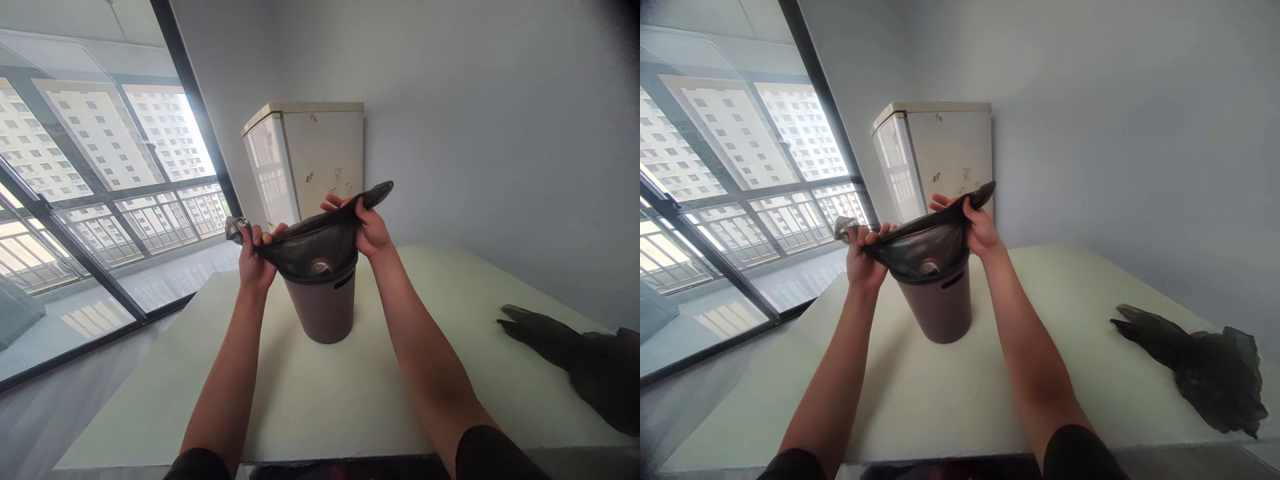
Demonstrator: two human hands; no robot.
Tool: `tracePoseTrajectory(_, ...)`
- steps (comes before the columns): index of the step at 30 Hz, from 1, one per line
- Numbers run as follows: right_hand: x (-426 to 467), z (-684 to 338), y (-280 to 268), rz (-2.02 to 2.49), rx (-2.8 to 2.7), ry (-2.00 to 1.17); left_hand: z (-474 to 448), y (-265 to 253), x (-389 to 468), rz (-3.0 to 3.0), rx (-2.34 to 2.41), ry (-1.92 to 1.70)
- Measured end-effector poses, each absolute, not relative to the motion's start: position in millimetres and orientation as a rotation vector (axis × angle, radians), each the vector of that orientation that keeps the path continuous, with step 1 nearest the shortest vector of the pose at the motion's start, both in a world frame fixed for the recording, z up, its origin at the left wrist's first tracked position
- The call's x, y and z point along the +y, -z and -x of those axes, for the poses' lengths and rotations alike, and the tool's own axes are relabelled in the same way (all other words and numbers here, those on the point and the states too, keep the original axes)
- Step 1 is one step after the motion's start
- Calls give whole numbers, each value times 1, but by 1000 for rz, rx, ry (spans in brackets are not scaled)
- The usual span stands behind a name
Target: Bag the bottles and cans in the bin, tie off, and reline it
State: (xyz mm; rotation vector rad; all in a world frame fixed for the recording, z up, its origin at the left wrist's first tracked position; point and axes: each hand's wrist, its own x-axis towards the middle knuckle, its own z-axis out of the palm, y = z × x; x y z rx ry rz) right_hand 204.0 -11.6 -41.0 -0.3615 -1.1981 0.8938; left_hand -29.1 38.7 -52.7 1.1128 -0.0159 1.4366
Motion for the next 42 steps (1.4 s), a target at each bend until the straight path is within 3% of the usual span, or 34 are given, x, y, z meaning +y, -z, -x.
tracePoseTrajectory(6,-9,-217,56,385,-1280,-895,38,42,31,-1216,116,-1142)
tracePoseTrajectory(12,-31,-204,34,573,-1707,-1315,30,33,5,-1395,209,-1018)
tracePoseTrajectory(18,-36,-184,19,681,-1443,-1481,26,33,-5,-1473,171,-1055)
tracePoseTrajectory(25,-33,-188,20,807,-1400,-1405,27,28,-17,-1537,142,-1333)
tracePoseTrajectory(32,-34,-179,21,870,-1508,-1329,26,34,-20,-1802,496,-998)
tracePoseTrajectory(42,-30,-174,24,1010,-1493,-1224,19,40,-13,-1979,496,-1316)
